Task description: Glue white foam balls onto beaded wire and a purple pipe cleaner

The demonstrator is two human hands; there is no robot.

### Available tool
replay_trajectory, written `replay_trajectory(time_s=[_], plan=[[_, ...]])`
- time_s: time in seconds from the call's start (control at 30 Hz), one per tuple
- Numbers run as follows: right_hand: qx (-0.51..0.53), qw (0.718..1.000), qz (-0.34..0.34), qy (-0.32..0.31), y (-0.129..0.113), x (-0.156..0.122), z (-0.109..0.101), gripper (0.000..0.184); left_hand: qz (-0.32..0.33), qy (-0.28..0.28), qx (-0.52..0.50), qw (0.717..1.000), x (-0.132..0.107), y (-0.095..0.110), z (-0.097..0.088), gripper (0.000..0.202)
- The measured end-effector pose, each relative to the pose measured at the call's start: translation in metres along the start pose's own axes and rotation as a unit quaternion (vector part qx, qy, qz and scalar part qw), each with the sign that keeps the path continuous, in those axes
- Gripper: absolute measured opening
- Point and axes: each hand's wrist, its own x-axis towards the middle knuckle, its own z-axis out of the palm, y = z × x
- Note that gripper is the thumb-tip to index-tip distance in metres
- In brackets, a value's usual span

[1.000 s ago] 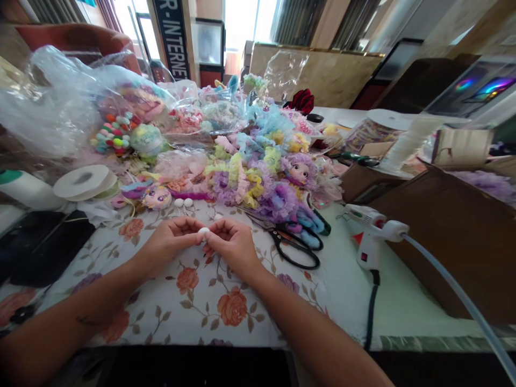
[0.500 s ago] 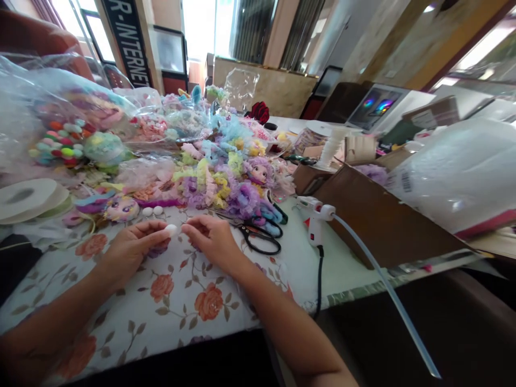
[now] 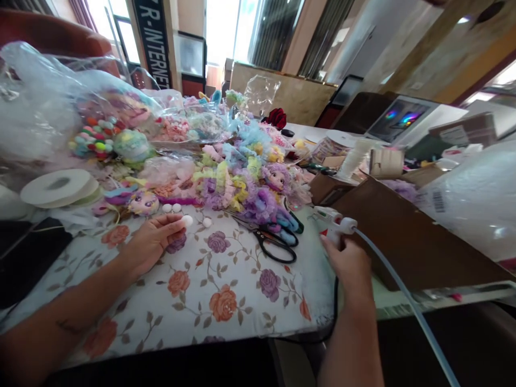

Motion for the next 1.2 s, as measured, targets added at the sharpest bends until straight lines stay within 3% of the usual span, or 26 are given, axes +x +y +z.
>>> replay_trajectory(time_s=[0.1, 0.2, 0.27, 0.3, 0.33, 0.4, 0.47, 0.53, 0.6, 0.77, 0.93, 1.2], plan=[[-0.040, 0.989, 0.107, -0.095, -0.015, 0.019, -0.001, 0.046, -0.007, -0.001, -0.019, 1.000, 0.001, 0.001, 0.001, 0.028], [-0.037, 0.978, 0.189, -0.082, -0.043, 0.017, -0.012, 0.047, -0.009, 0.005, -0.039, 0.999, 0.002, 0.001, 0.002, 0.028], [0.075, 0.973, 0.216, -0.029, -0.066, -0.001, -0.022, 0.027, -0.009, 0.005, -0.052, 0.999, 0.002, 0.002, 0.002, 0.027], [0.170, 0.965, 0.198, -0.006, -0.079, -0.014, -0.026, 0.013, -0.010, 0.005, -0.058, 0.998, 0.002, 0.001, 0.002, 0.027], [0.267, 0.946, 0.179, -0.027, -0.093, -0.029, -0.030, 0.006, -0.010, 0.005, -0.064, 0.998, 0.002, 0.001, 0.002, 0.027], [0.418, 0.892, 0.134, -0.108, -0.121, -0.061, -0.035, 0.009, -0.009, 0.014, -0.078, 0.997, 0.002, 0.001, 0.002, 0.028], [0.503, 0.824, 0.104, -0.237, -0.148, -0.091, -0.036, 0.019, -0.001, 0.029, -0.090, 0.995, 0.001, 0.001, 0.003, 0.028], [0.515, 0.784, 0.101, -0.333, -0.169, -0.114, -0.033, 0.023, 0.010, 0.034, -0.096, 0.995, 0.001, 0.002, 0.003, 0.026], [0.507, 0.760, 0.108, -0.391, -0.182, -0.128, -0.029, 0.024, 0.020, 0.035, -0.097, 0.994, 0.000, 0.002, 0.003, 0.025], [0.495, 0.741, 0.119, -0.438, -0.190, -0.141, -0.018, 0.031, 0.025, 0.040, -0.102, 0.994, 0.000, 0.002, 0.004, 0.026], [0.478, 0.727, 0.190, -0.454, -0.189, -0.152, -0.013, 0.038, 0.030, 0.038, -0.093, 0.994, -0.001, 0.000, 0.006, 0.026], [0.463, 0.740, 0.187, -0.451, -0.190, -0.154, -0.015, 0.034, 0.043, 0.005, -0.052, 0.998, -0.003, -0.004, 0.004, 0.019]])
